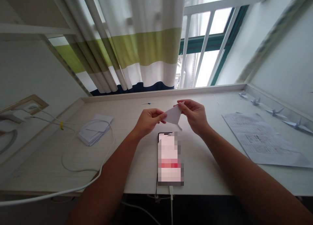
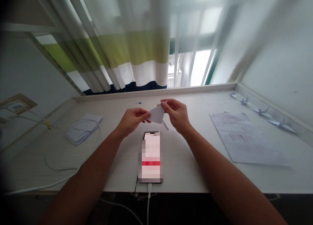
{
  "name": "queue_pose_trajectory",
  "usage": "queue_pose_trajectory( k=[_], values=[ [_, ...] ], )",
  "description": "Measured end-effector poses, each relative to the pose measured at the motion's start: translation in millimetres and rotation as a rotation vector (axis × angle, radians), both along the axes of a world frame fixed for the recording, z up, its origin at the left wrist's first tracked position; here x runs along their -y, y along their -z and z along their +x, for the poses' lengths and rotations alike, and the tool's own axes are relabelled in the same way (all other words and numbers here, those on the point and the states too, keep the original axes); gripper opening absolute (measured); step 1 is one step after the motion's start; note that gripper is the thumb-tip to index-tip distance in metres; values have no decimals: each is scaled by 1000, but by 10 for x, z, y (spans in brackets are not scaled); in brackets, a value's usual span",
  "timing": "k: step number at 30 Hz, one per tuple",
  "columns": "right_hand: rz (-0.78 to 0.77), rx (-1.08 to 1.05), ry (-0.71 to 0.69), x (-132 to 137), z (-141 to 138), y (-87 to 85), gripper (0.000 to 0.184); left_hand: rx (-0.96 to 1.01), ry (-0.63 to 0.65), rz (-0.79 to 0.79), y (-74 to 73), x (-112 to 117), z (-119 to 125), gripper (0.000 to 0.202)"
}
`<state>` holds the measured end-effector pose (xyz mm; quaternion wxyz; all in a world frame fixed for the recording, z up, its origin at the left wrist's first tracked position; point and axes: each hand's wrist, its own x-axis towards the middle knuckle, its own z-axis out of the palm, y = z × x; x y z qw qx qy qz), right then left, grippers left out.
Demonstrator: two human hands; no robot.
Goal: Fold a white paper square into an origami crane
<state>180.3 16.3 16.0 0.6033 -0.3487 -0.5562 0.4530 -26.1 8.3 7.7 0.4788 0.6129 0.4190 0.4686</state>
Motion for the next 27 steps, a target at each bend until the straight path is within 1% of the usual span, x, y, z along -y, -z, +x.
queue_pose_trajectory(
  k=[3,10,14,20,22,25,27],
  values=[
    [-5,6,19,-1,0,3,34,8,-6,-8,-16,14,16,38],
    [-27,-4,134,-34,12,43,36,-13,7,-42,-59,47,38,39],
    [-57,-34,140,-36,9,29,36,-4,-17,-60,-35,26,26,40],
    [-85,-83,161,-55,22,37,37,16,-3,-53,-31,17,16,42],
    [-94,-81,127,-65,24,49,38,1,-17,-45,-34,19,8,41],
    [-116,-58,21,-66,18,58,38,-20,-21,-29,-36,16,-10,40],
    [-120,-30,-8,-62,12,59,36,-6,-34,-16,-33,7,-17,40]
  ],
)
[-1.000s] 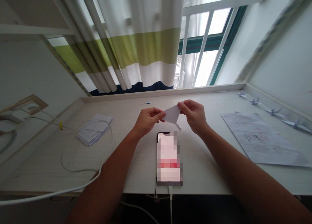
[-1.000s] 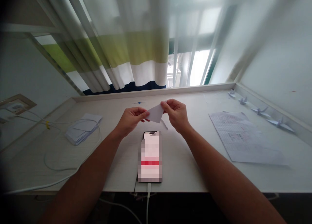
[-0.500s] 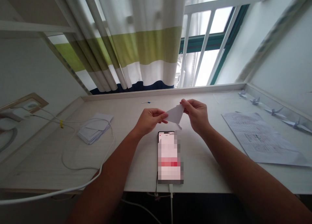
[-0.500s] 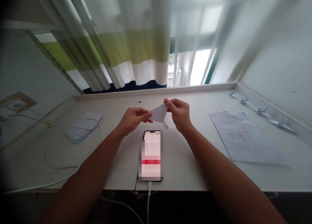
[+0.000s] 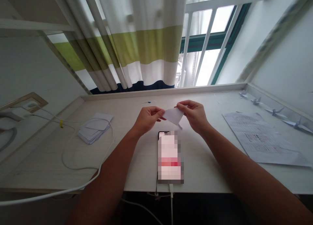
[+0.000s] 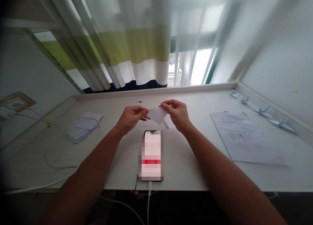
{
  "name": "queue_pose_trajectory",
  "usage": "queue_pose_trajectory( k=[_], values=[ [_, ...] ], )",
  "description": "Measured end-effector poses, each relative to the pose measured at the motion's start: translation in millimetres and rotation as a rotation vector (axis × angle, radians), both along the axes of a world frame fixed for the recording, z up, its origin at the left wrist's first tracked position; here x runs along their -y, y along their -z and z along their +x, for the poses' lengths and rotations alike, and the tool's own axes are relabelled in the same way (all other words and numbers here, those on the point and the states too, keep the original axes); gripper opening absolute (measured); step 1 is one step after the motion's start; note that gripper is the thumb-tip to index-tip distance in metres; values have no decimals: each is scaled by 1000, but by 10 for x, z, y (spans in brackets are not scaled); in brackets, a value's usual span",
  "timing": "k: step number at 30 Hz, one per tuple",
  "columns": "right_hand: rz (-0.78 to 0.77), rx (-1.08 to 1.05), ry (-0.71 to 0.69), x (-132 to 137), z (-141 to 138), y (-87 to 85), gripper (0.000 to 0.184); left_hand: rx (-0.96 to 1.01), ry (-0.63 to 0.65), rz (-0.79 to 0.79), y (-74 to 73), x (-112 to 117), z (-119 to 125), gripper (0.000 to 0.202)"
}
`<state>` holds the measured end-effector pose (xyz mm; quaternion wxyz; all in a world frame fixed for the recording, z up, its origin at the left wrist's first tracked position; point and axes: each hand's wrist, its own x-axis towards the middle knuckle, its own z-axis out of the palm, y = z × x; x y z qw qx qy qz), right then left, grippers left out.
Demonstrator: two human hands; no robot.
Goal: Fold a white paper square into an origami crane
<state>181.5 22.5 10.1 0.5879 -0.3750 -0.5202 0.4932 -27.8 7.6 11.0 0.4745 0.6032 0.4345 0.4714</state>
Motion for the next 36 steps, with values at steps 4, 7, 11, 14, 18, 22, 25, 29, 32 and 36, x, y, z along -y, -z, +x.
queue_pose_trajectory(
  k=[4,7,11,14,18,22,25,29,32,36],
  values=[
    [20,12,18,-7,-5,23,34,75,-71,28,19,-36,1,43],
    [-7,86,-38,-27,4,58,40,107,-127,53,37,-67,1,44],
    [-30,152,-173,-36,24,87,40,131,-170,89,48,-81,9,43],
    [-60,160,-261,-18,28,84,39,183,-187,120,54,-70,38,45],
    [-50,190,-320,6,3,78,37,242,-162,126,70,-49,86,55],
    [-22,62,-251,-14,-5,82,34,198,-80,77,95,-34,112,48],
    [-36,51,-249,-39,16,89,36,145,-31,99,110,-24,117,43],
    [80,274,-206,-20,15,112,41,79,-83,117,115,-14,104,39],
    [389,538,-15,40,-27,124,49,27,-144,104,115,-14,90,40],
    [615,795,-12,104,-69,131,64,64,-143,84,117,-13,88,41]
  ],
)
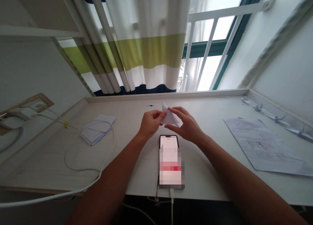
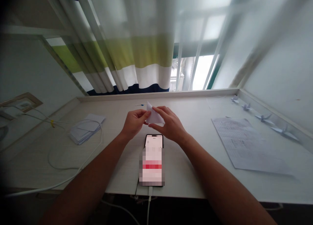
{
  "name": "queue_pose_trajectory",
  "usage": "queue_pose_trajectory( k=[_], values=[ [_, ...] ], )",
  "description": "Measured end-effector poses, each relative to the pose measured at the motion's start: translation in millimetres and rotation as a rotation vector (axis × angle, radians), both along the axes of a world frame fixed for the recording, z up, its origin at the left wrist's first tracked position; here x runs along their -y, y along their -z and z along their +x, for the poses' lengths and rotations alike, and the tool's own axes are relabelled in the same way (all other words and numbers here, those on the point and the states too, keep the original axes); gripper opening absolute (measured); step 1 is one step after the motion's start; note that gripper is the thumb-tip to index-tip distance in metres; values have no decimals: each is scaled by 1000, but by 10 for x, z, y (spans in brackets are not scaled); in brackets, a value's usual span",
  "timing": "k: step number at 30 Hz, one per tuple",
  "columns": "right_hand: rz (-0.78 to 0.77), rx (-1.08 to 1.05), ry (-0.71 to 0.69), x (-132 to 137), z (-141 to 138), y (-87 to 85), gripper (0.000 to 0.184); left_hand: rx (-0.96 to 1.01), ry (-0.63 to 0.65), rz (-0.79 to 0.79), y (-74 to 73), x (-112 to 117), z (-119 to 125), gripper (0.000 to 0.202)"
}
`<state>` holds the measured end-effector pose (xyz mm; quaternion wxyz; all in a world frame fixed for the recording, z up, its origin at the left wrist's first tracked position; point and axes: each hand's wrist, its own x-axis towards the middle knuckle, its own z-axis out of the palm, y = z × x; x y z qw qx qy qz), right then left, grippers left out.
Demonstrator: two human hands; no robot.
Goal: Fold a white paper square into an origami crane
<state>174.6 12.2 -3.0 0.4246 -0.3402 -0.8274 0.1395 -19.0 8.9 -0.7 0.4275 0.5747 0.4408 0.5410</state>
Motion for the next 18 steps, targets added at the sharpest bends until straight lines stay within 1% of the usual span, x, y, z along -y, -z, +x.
queue_pose_trajectory(
  k=[3,6,9,14,16,18],
  values=[
    [13,44,-11,3,10,-4,59,59,20,11,-14,5,3,38],
    [-57,-25,-70,-3,30,-25,46,110,29,64,-52,16,-1,39],
    [-198,-155,-179,4,28,-49,36,177,104,109,-102,36,-12,42],
    [-493,-406,-370,24,-20,-47,37,252,274,114,-155,79,-33,50],
    [-563,-497,-373,29,-29,-45,39,243,286,90,-165,90,-43,50],
    [-588,-572,-303,30,-25,-50,40,211,243,70,-176,100,-57,50]
  ],
)
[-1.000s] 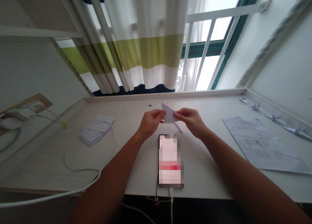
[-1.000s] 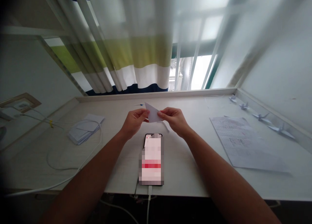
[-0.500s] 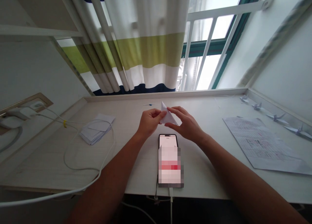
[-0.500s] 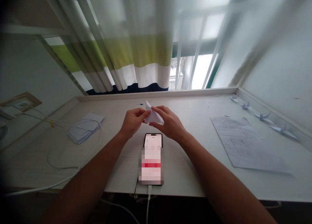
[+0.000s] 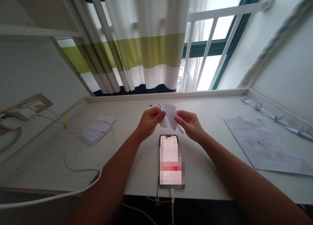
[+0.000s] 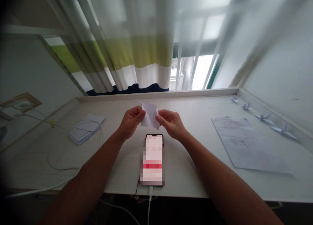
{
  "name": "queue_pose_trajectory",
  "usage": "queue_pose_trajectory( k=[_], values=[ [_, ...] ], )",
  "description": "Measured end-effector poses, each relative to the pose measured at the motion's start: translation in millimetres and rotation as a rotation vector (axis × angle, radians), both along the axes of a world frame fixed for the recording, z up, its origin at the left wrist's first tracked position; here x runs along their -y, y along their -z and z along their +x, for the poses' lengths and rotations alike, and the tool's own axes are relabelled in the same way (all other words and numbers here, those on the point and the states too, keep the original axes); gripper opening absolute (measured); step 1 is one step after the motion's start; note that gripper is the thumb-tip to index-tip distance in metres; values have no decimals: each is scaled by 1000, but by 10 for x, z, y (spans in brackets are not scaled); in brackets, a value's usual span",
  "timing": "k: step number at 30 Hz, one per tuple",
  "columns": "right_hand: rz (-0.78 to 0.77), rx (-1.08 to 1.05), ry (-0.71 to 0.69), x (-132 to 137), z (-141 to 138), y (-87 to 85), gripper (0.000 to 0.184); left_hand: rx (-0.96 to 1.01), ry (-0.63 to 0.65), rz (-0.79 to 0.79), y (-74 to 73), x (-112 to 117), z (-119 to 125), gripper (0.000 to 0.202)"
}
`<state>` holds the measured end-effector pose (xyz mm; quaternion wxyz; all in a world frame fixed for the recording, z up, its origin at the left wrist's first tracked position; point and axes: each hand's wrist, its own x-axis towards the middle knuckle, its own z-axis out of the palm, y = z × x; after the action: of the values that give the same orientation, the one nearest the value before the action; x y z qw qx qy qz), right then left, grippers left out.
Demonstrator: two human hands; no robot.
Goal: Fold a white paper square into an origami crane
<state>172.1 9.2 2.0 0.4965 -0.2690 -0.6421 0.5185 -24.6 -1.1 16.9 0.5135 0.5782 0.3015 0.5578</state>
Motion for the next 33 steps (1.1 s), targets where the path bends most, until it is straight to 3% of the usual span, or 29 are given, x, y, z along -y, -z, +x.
queue_pose_trajectory(
  k=[3,6,10,13,16,22,29,33],
  values=[
    [-51,-5,100,-10,20,-7,42,-92,22,-41,-27,19,-24,50],
    [-85,27,112,-29,28,1,41,-155,96,-57,-53,28,-45,48],
    [-100,0,225,-47,24,-6,37,-173,27,-42,-47,-13,-64,29],
    [-85,10,279,-52,45,-49,39,-256,-9,-59,-7,-59,-68,30],
    [-86,18,242,-73,88,-85,42,-299,-87,-81,41,-91,-71,34],
    [-148,73,96,-165,165,-35,43,-275,-96,-132,92,-154,-111,44],
    [-138,18,94,-246,231,28,36,-201,-88,-122,143,-227,-128,48],
    [-203,-75,74,-271,239,43,39,-121,-83,-141,96,-200,-126,50]
  ],
)
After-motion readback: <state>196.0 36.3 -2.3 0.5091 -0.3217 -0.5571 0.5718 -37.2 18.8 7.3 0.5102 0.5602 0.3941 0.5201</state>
